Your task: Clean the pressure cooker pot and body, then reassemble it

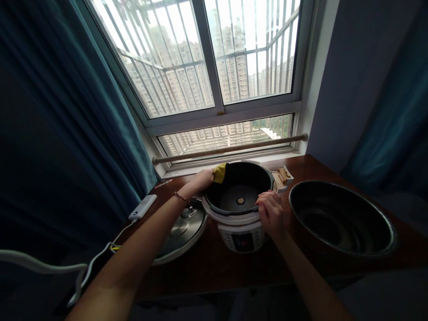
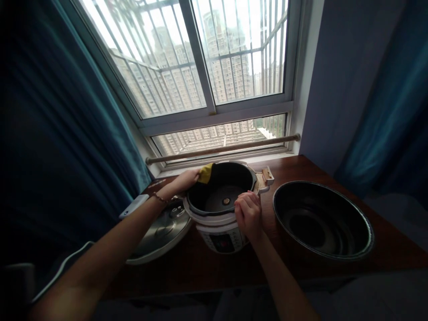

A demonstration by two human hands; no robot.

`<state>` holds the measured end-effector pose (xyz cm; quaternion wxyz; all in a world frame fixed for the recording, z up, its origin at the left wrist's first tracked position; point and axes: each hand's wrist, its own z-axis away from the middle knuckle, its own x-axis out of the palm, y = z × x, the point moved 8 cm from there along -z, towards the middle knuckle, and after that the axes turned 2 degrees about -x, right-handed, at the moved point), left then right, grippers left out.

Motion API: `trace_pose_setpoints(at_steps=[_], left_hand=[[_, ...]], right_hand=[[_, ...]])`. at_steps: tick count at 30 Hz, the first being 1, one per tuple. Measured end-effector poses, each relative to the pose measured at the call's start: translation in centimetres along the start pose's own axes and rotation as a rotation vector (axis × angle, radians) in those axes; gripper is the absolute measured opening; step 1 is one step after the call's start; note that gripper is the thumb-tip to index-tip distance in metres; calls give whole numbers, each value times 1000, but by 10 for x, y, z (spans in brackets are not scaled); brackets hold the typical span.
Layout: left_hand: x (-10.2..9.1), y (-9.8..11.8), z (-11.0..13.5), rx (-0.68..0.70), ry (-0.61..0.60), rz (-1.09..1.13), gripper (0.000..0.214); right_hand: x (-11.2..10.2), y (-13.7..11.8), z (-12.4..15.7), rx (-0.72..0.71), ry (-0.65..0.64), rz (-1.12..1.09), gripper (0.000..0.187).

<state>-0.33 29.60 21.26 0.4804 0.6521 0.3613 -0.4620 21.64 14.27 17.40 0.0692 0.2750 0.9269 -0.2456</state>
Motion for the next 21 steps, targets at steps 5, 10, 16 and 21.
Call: trace_pose_setpoints(at_steps=[5,10,16,21], left_hand=[[-11,-2,48,-75,89,-68,31],[-12,5,98,-125,238,-178,36],[9,47,158,-14,360,-322,45],[30,101,191,201,503,-445,43]], right_hand=[[0,0,1,-2,-6,17,19],[-2,-2,1,-48,18,26,18],[-2,-2,3,-64,30,40,18],[-2,-2,3,-49,21,57,19]])
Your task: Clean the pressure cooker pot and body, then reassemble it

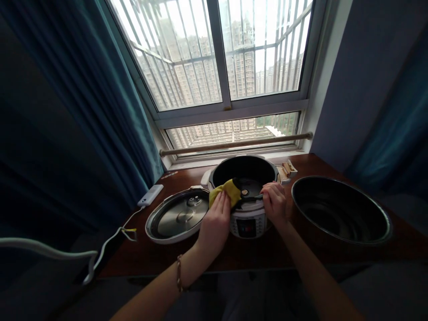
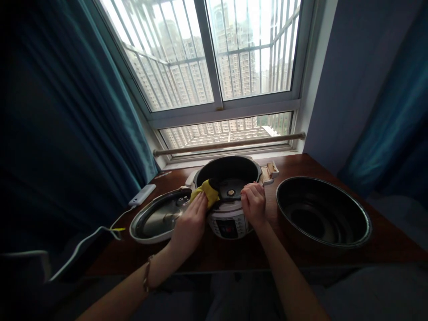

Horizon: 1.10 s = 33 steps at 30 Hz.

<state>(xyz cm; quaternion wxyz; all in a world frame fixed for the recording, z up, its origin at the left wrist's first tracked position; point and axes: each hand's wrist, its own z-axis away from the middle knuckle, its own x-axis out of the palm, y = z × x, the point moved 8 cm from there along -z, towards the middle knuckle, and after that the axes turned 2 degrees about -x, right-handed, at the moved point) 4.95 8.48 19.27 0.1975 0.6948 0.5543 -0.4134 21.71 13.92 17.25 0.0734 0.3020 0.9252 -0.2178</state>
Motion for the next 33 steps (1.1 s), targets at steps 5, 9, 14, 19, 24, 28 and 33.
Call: trace_pose_setpoints(at_steps=[5,9,14,19,24,28,33], left_hand=[[-9,61,-1,271,67,115,39],[-6,80,-9,323,96,228,38],[1,69,1,357,129,279,38],[5,36,18,273,109,338,42],[7,13,30,176,118,405,53],[19,-10,49,7,154,482,55],[57,-35,96,-189,36,551,47]], right_hand=[[3,8,3,-27,-1,-4,21],[5,14,4,-47,-29,-7,20],[2,9,1,-32,-57,-10,22],[-2,1,-2,-5,-62,-37,21],[-3,0,0,39,-82,-46,19],[-2,0,0,39,-89,-54,20],[-7,-4,-6,54,-88,-103,22]])
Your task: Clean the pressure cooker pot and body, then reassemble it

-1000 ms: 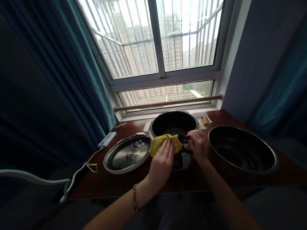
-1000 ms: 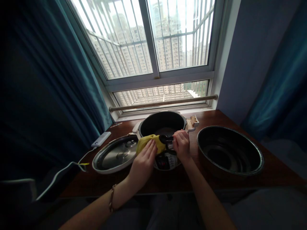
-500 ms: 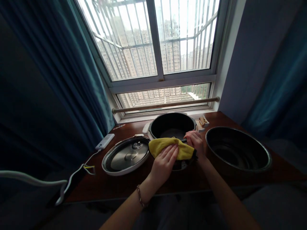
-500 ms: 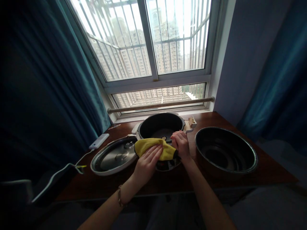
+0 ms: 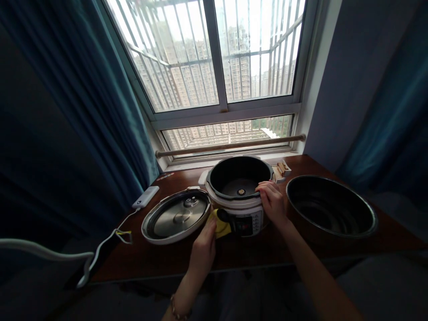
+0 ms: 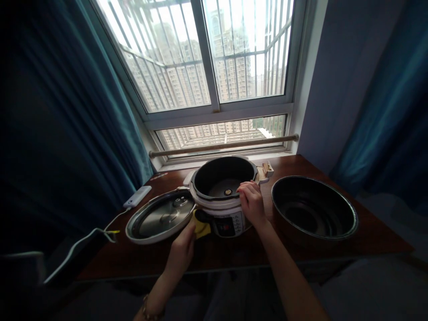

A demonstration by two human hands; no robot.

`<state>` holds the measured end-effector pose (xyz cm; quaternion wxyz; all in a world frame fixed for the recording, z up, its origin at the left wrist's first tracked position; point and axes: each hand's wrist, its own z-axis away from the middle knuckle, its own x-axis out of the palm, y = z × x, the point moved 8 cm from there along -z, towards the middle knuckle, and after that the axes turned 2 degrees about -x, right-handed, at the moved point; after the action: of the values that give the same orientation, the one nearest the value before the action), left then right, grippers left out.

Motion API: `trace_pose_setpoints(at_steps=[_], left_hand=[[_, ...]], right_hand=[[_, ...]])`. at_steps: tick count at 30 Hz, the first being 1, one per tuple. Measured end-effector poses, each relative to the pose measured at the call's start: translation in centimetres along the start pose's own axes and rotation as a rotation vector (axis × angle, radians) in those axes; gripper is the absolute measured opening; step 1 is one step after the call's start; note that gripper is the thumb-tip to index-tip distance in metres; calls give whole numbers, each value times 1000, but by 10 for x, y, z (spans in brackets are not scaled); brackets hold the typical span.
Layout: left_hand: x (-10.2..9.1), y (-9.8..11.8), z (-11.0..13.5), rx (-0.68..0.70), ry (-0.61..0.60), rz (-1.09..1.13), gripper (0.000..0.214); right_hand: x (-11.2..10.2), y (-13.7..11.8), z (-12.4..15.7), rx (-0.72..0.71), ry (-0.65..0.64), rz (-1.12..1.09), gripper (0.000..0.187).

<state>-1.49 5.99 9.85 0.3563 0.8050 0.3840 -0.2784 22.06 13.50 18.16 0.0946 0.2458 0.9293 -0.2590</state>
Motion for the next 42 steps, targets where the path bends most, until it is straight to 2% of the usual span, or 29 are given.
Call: trace_pose_setpoints(at_steps=[2,4,7,9,10,12,14,17,20,24,28,35,38,42], left_hand=[[11,-12,20,-61,-82,7,45],[20,-17,39,-96,-130,6,44],[38,-13,64,-52,-183,-41,43],[59,-4,79,33,-242,-92,42],[71,1,85,85,-270,-113,42],[93,13,95,167,-308,-140,41],[110,24,98,193,-326,-152,39],[120,37,94,175,-374,-161,45],[113,42,85,154,-445,-157,58],[101,33,77,106,-533,-145,63],[102,22,72,65,-530,-177,59],[114,21,67,107,-456,-215,49],[117,19,70,99,-403,-233,45],[118,17,73,95,-379,-228,43]], right_hand=[[-10,-6,8,50,54,-43,24],[-21,-11,32,165,143,-72,28],[-18,-17,101,468,194,-64,27],[7,-19,156,692,76,-95,27],[22,-22,181,751,-7,-116,31],[41,-24,217,808,-103,-71,45],[50,-18,235,846,-151,-31,51],[40,5,235,894,-164,8,51],[15,34,224,923,-140,86,49],[-7,58,216,862,-144,193,46],[-3,64,217,779,-230,280,45],[-1,66,208,738,-310,323,43],[-11,64,212,721,-325,277,46],[-38,56,223,803,-343,182,50]])
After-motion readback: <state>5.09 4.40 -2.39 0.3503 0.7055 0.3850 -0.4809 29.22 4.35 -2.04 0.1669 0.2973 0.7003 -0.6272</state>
